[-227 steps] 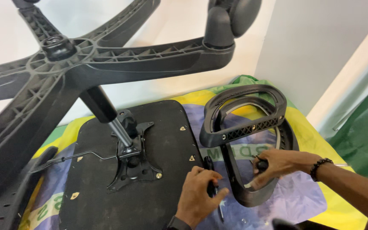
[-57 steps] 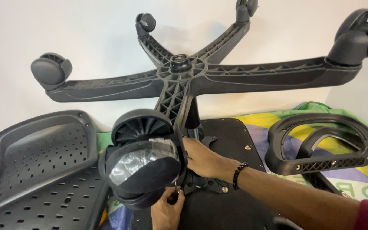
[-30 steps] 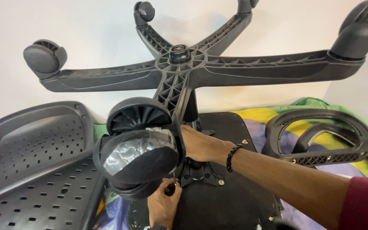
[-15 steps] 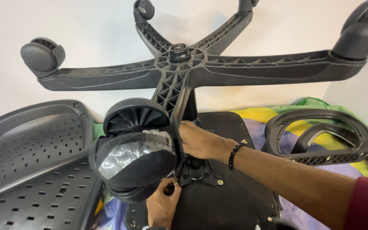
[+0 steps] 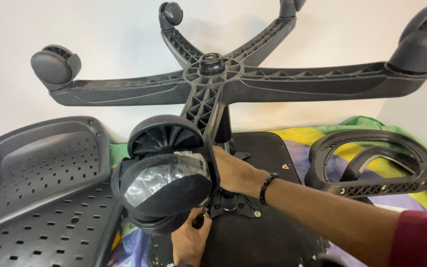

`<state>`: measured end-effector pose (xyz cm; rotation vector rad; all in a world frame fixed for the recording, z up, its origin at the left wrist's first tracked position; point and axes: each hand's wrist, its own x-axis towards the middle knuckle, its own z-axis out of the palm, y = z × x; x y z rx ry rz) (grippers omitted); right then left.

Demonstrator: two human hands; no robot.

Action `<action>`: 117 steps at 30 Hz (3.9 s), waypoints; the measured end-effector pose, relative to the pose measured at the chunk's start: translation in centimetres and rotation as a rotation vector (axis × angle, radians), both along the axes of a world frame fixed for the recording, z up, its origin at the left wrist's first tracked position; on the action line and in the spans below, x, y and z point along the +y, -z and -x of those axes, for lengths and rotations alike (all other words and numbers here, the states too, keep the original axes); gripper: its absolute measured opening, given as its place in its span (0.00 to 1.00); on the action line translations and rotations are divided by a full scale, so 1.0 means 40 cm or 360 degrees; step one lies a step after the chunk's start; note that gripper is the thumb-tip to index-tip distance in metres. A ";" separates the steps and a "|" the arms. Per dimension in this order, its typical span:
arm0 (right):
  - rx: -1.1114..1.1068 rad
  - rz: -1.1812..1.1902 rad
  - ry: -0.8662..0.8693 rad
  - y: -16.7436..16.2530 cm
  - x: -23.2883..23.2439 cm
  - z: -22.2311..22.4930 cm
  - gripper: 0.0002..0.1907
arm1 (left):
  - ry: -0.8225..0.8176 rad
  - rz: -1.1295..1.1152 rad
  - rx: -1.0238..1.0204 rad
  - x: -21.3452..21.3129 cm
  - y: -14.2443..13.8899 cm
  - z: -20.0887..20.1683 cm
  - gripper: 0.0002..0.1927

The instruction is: The person works on a disassembled office chair laid on a bed. They align the metal seat-mounting plate under the gas lift mechanism, use a screwdriver and hex keys to loosen and tighten screws, and reposition the base and seat plate while handling armrest and backrest parts nearby.

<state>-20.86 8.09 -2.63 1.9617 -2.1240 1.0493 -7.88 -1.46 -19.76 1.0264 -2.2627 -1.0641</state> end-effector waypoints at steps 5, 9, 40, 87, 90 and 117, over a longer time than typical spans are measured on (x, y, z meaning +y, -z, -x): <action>-0.0204 -0.0250 0.0170 0.015 -0.003 -0.008 0.10 | 0.0090 0.0103 -0.0003 -0.008 0.002 -0.006 0.16; -0.0140 -0.0384 0.0078 0.016 0.016 0.014 0.11 | 0.0065 -0.0039 -0.0174 -0.012 0.015 0.008 0.18; -0.0086 -0.0160 0.0276 0.021 -0.003 -0.007 0.09 | 0.0019 -0.0167 0.0231 -0.039 0.066 0.022 0.09; -0.0051 -0.0040 0.0197 0.007 0.019 -0.009 0.15 | 0.0113 -0.0001 0.0345 -0.039 0.047 0.020 0.08; 0.0045 -0.0031 0.0054 0.013 0.022 -0.005 0.15 | 0.0098 -0.0034 0.0411 -0.035 0.052 0.022 0.09; -0.0094 -0.0189 0.0309 0.006 0.010 0.000 0.10 | 0.0061 0.0002 0.0406 -0.040 0.086 0.037 0.12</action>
